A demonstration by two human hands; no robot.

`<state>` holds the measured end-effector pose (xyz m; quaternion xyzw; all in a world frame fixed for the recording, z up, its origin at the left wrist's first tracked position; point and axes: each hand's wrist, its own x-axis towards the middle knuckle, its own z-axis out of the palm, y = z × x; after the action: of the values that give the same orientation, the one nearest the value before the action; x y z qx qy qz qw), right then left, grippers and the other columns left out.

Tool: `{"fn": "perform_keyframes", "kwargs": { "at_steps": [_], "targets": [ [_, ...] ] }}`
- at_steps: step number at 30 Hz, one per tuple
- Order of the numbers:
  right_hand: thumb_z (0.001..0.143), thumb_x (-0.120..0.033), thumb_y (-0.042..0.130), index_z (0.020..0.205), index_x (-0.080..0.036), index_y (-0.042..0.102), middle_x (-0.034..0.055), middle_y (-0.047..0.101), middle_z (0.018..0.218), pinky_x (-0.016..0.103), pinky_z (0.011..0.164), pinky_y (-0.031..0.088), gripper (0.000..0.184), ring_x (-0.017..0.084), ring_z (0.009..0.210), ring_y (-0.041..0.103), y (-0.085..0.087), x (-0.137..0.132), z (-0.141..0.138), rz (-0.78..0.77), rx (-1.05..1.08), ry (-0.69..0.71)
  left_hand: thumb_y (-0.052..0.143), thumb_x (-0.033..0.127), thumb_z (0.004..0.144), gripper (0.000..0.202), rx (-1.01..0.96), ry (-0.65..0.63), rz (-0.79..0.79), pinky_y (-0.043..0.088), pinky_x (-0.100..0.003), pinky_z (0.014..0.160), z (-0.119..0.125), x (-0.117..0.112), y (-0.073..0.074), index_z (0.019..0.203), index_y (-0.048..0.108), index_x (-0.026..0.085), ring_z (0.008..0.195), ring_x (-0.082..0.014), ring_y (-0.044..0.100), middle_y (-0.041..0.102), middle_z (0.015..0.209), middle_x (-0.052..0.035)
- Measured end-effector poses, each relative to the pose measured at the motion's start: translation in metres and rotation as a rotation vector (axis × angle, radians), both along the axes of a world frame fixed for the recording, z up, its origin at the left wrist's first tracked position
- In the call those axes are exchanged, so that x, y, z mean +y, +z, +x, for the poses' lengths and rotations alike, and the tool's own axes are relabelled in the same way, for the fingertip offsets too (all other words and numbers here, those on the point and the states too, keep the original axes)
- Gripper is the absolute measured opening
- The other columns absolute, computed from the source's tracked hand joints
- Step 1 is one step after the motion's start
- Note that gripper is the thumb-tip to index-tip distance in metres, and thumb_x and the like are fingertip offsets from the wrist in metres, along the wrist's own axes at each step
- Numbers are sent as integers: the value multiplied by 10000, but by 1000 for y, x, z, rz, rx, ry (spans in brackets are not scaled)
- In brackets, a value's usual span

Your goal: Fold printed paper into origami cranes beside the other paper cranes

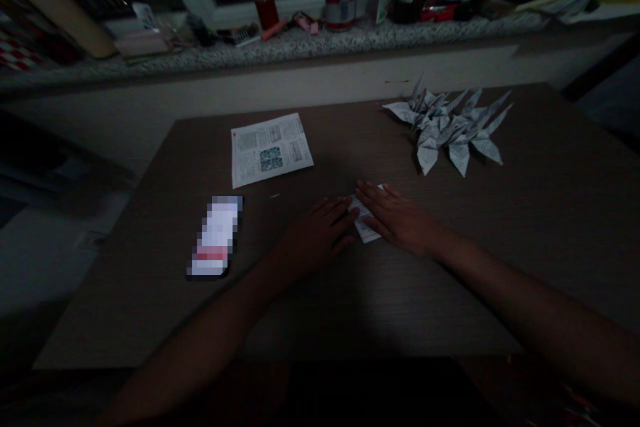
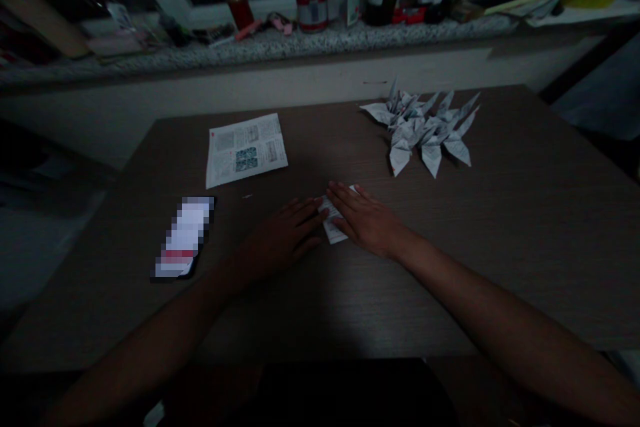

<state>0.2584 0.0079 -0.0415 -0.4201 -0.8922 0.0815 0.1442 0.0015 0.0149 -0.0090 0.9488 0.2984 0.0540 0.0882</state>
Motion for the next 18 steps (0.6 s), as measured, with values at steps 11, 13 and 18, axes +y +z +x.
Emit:
{"fn": "perform_keyframes", "kwargs": {
  "at_steps": [11,13,18],
  "targets": [
    [1052,-550,440,1681,-138,137,196,200,1714,559,1287,214,811,306,1592,195,6,-2,1,-34,-31,3,501,394,1080,505,-19,-138,-153,213,-536,1297,-21,7,10,1580,423,393,1612,-289,169,160,1748,-50],
    [1074,-517,392,1678,-125,141,200,189,1715,554,1292,200,763,294,1596,181,5,-1,2,-43,-38,15,515,392,1073,520,-20,-157,-174,230,-548,1290,-22,6,12,1583,413,406,1614,-302,156,136,1753,-51],
    [1110,-438,295,1686,-197,127,143,218,1718,557,1292,205,646,263,1593,190,5,0,2,-73,-10,-4,558,412,1050,486,-53,-179,-186,263,-571,1273,-22,3,14,1531,494,431,1616,-345,122,81,1762,-38]
  ]
}}
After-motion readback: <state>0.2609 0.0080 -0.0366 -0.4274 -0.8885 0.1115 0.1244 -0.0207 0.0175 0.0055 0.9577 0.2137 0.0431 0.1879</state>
